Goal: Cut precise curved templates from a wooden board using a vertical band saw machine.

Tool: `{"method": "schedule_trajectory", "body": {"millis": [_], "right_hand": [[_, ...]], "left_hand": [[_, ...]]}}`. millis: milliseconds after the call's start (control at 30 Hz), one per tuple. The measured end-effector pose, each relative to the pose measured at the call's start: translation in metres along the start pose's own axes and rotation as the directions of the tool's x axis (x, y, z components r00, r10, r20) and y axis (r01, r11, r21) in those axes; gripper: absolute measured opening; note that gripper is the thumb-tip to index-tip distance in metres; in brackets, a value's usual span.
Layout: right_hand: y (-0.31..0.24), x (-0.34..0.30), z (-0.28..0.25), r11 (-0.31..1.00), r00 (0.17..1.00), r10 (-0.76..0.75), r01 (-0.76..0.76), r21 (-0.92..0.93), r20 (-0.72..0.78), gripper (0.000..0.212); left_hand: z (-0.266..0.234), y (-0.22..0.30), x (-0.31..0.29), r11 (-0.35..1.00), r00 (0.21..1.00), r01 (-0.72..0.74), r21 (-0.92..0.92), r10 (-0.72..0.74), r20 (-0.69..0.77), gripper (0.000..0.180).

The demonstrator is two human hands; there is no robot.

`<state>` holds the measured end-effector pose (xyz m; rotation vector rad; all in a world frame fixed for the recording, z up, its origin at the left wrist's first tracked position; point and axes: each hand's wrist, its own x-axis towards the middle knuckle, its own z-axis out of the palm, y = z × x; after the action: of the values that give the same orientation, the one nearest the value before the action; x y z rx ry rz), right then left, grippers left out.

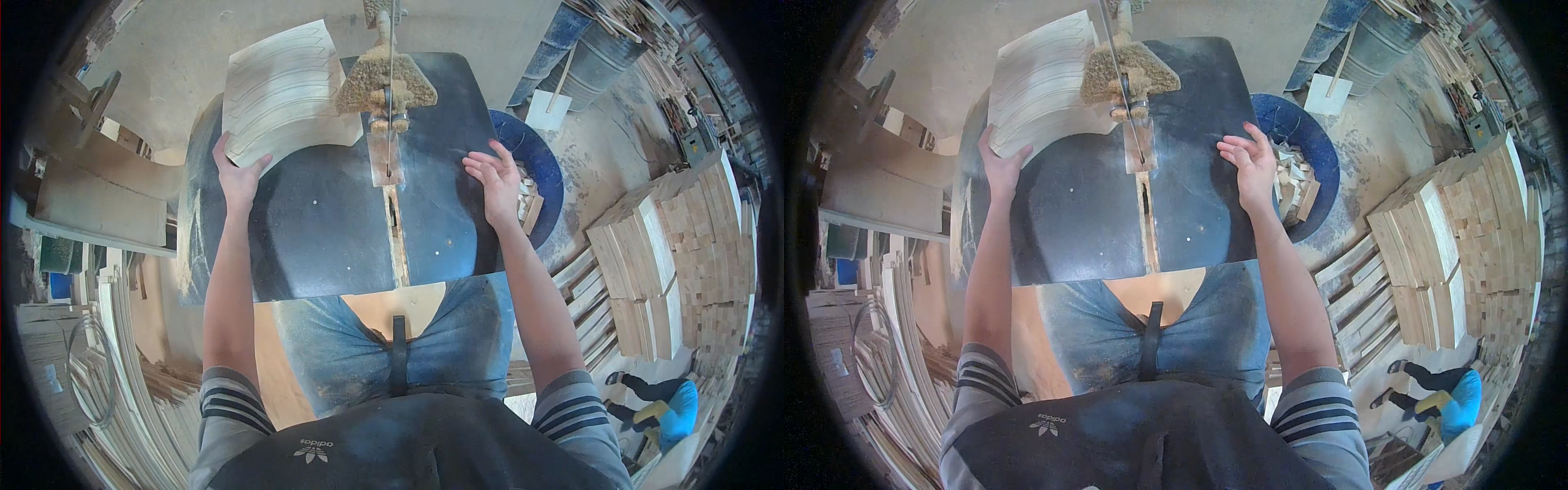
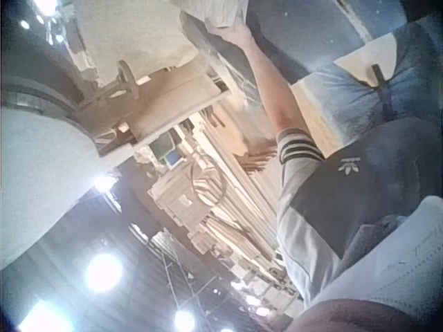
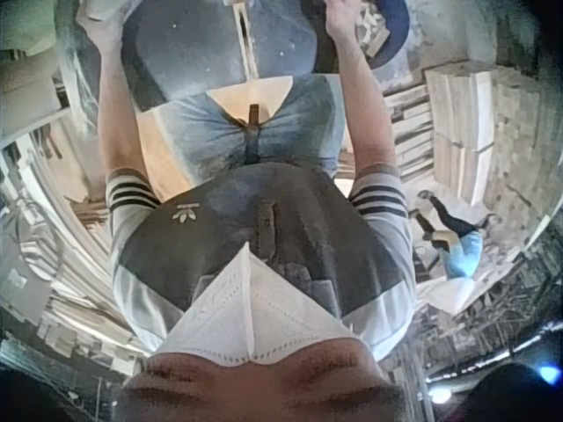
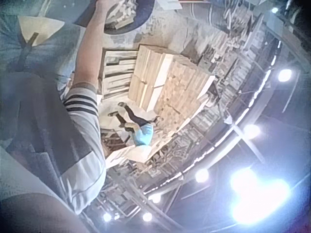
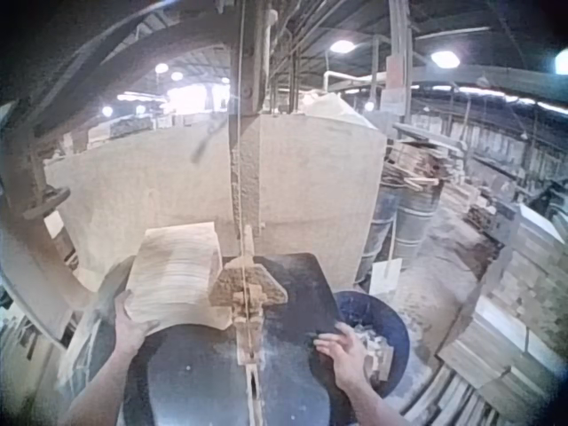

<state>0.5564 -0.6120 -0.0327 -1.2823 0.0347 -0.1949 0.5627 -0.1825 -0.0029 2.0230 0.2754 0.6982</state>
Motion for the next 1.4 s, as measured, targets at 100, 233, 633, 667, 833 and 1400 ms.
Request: {"method": "schedule_trajectory", "body": {"millis": [100, 233, 633, 667, 833, 1400], "right_hand": [[-0.001, -0.002, -0.005, 1.0, 1.0, 0.003, -0.003, -0.006, -0.014, 0.046], [0.0, -0.023, 0.004, 0.99, 0.991, -0.08, 0.066, -0.127, -0.11, 0.037], [0.026, -0.126, 0.216, 0.904, 0.885, -0.106, 0.275, -0.326, 0.454, 0.061], [0.035, -0.107, 0.234, 0.929, 0.934, -0.107, 0.217, -0.3, 0.342, 0.073], [0.06, -0.063, 0.263, 0.945, 0.968, -0.087, 0.156, -0.289, 0.235, 0.097], [0.012, -0.165, 0.139, 0.984, 0.832, 0.069, 0.034, -0.174, 0.55, 0.087]], "left_hand": [[0.002, 0.003, 0.0, 0.993, 1.0, 0.03, 0.116, -0.031, 0.002, 0.088], [-0.002, 0.0, 0.004, 0.995, 0.999, 0.043, 0.094, -0.043, -0.009, 0.087], [-0.059, -0.047, 0.058, 0.997, 0.985, -0.029, -0.068, 0.04, 0.167, 0.089], [-0.058, -0.045, 0.059, 0.997, 0.985, -0.038, -0.07, 0.049, 0.167, 0.089], [-0.057, -0.047, 0.062, 0.996, 0.985, -0.047, -0.073, 0.059, 0.165, 0.088], [-0.133, -0.009, -0.132, 0.989, 0.999, 0.036, 0.146, -0.037, 0.005, 0.087]]}}
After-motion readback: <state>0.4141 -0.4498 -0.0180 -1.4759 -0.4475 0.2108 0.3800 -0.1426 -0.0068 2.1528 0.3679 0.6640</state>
